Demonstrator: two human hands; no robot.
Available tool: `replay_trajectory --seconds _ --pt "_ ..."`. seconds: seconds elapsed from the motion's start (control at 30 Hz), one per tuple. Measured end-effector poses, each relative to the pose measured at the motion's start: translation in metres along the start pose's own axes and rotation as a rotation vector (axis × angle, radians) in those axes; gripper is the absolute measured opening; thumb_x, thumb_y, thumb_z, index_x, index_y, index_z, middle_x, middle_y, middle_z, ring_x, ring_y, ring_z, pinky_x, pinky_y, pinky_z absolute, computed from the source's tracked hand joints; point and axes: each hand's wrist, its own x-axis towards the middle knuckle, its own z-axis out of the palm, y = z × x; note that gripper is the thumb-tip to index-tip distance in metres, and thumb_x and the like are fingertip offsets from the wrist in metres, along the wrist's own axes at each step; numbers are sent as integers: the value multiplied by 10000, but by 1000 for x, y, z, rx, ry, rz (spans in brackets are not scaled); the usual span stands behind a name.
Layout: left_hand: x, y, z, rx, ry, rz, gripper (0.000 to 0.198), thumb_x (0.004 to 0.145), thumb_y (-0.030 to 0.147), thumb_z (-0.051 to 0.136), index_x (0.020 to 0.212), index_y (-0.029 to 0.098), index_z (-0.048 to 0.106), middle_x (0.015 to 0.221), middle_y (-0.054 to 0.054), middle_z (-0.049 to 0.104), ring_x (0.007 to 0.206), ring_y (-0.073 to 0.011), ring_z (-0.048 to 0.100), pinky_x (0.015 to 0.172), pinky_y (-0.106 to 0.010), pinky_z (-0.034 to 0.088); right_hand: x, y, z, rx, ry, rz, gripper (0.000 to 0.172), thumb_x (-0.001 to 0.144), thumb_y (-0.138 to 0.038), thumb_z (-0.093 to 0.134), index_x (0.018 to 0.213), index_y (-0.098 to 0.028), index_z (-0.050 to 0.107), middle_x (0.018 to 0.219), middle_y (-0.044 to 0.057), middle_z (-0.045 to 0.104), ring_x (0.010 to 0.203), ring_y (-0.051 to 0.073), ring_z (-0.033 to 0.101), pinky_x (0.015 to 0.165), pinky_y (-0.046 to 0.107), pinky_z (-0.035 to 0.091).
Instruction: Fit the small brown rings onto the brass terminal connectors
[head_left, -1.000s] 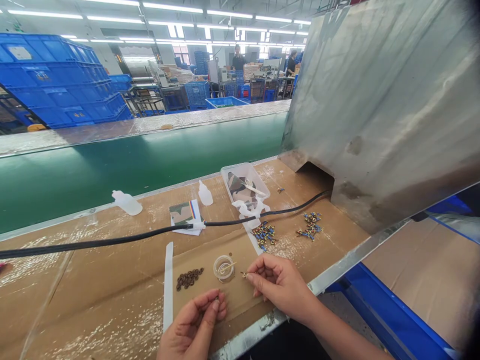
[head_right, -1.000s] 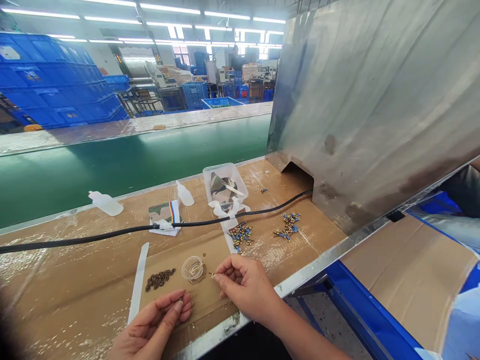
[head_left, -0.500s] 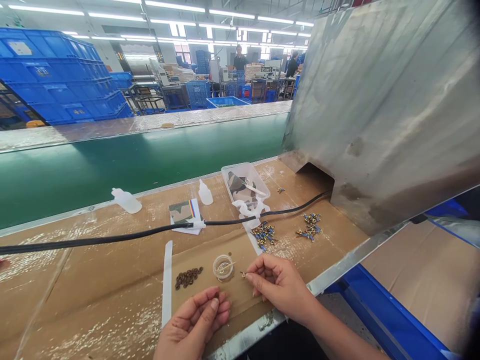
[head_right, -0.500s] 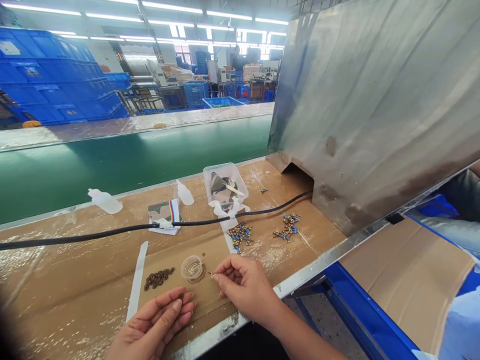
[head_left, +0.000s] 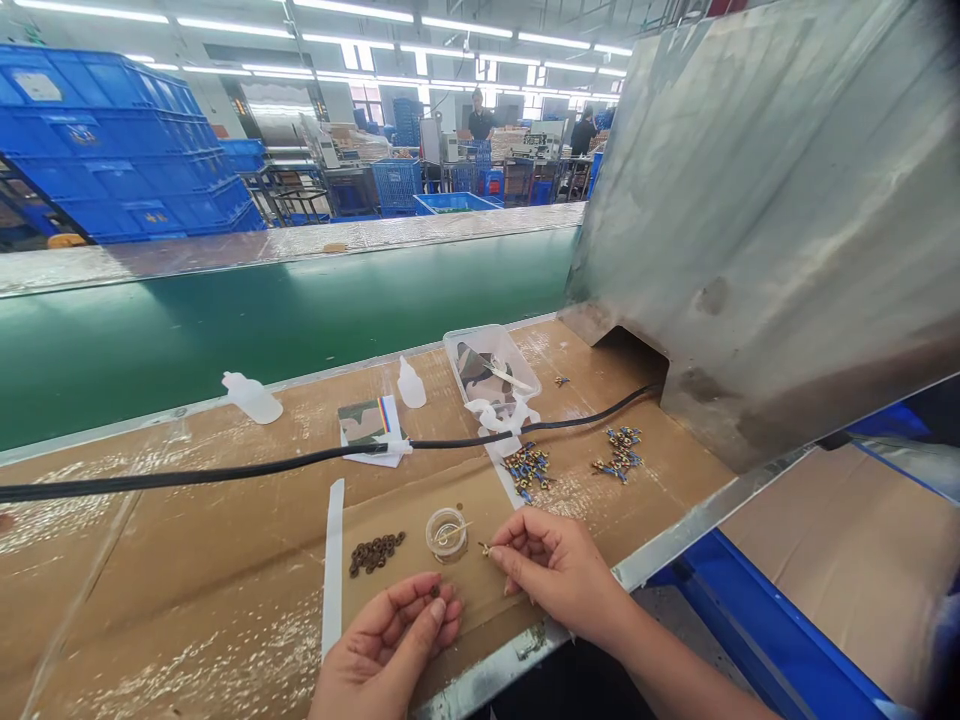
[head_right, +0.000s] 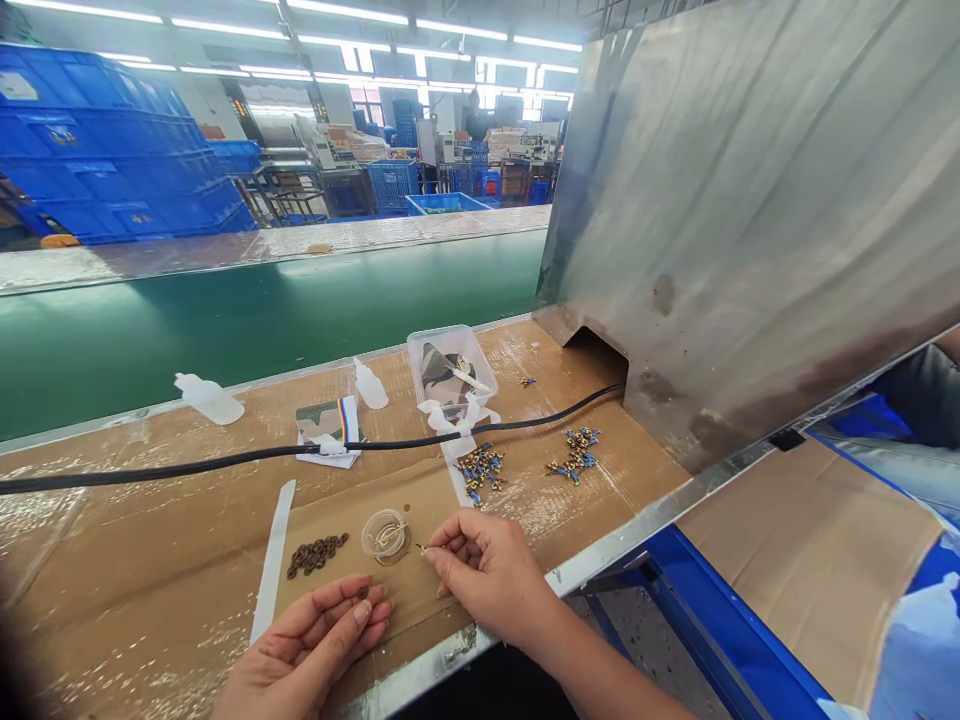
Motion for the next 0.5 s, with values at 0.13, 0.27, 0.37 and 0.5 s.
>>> replay_trajectory --seconds 0.13,0.27,0.37,0.5 --pt "0 -1 0 7 -5 19 367 555 324 841 846 135 724 820 -108 768 779 -221 713 746 -275 561 1 -3 -1 6 2 10 164 799 -309 649 791 -149 613 604 -31 582 514 95 594 480 183 444" --pt "-1 -1 2 5 5 33 366 556 343 838 840 139 729 814 -107 769 771 -219 714 742 -273 561 -1 -9 4 58 8 20 199 777 -339 674 781 -149 616 597 -27 588 513 95 580 463 180 432" --pt "-1 -2 3 4 9 41 381 531 349 848 830 142 737 820 -109 770 776 -227 715 732 -270 563 -6 -14 14 143 -6 15 212 781 -352 675 783 -148 622 612 -19 606 540 98 582 502 190 452" --pt "-1 -3 3 -12 6 35 385 509 352 857 822 157 746 815 -97 771 773 -233 715 737 -282 565 -11 -14 30 180 -71 0 207 779 -340 694 783 -139 644 678 11 661 629 125 631 598 221 497"
